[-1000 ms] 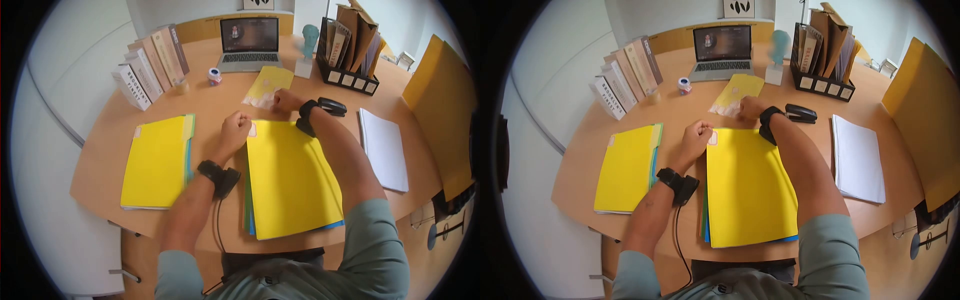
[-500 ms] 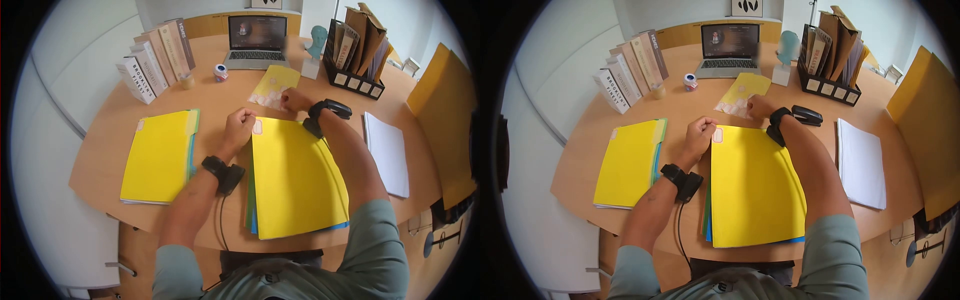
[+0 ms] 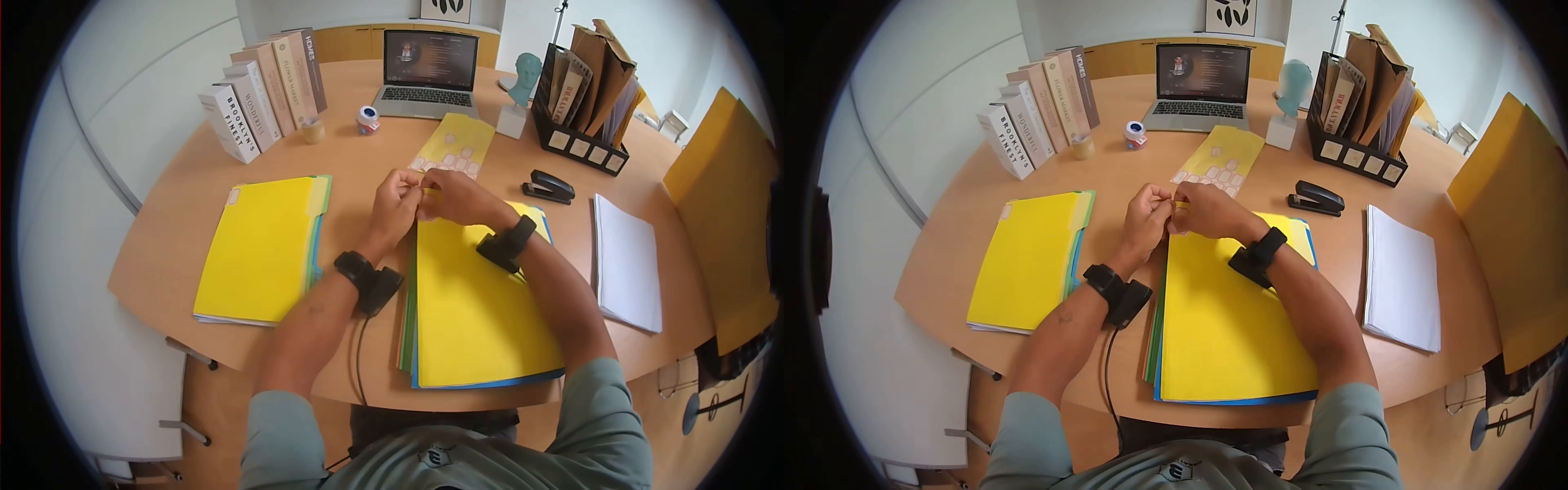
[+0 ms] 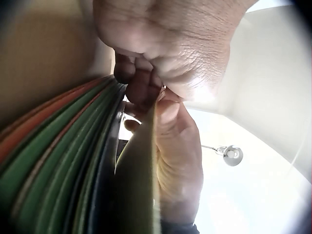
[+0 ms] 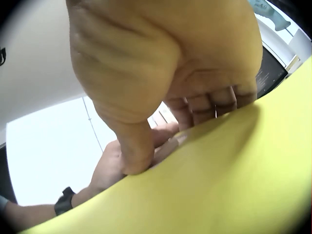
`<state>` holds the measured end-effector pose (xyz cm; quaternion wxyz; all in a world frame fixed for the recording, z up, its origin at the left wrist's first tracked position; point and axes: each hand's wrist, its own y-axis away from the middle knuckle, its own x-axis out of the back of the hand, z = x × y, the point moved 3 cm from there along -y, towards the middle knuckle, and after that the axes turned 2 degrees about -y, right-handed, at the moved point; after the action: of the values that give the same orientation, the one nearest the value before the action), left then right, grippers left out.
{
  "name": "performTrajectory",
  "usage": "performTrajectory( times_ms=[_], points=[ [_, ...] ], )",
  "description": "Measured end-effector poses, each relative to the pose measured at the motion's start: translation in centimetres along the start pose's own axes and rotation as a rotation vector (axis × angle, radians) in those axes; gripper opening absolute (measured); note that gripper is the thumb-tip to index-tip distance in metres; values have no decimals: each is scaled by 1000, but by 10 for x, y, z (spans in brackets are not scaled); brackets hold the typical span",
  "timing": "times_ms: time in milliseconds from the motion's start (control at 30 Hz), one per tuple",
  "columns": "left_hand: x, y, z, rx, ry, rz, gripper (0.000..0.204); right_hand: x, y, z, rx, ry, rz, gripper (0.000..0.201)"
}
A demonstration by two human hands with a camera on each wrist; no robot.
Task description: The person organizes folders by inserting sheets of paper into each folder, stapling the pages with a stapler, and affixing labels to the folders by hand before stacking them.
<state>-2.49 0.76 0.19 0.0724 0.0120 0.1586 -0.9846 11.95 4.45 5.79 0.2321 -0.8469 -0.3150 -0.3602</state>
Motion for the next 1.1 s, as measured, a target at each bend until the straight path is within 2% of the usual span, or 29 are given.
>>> performTrajectory(
  times_ms=[100,200,300,433,533,633,733,833,967,1067,1100],
  points=[
    [0,2,1,72,44,-24,13,-2,-5,11,144,-22,117,21],
    [-3,6,9,130,89,-71,15,8,-8,19,247,66,243,16],
    [-8,6,9,80,-3,-149,17,22,-3,20,54,9,289,16],
    [-7,1,-1,55,-131,-219,17,20,2,30,275,5,177,21],
    [-4,-2,-10,71,-164,-224,16,16,15,11,210,195,225,28],
    [-10,4,10,150,-51,-244,14,20,7,15,139,-35,134,24],
    [-15,4,9,8,-202,-291,14,32,6,22,134,73,200,17],
    [-18,2,19,26,-350,-364,14,49,10,22,180,128,287,15],
    [-30,12,52,158,-293,-356,19,72,15,14,146,165,449,14],
    [-44,34,65,77,-169,-314,21,88,22,11,174,65,553,18],
    [-41,36,64,119,-235,-312,23,93,24,10,191,20,573,20]
  ],
)
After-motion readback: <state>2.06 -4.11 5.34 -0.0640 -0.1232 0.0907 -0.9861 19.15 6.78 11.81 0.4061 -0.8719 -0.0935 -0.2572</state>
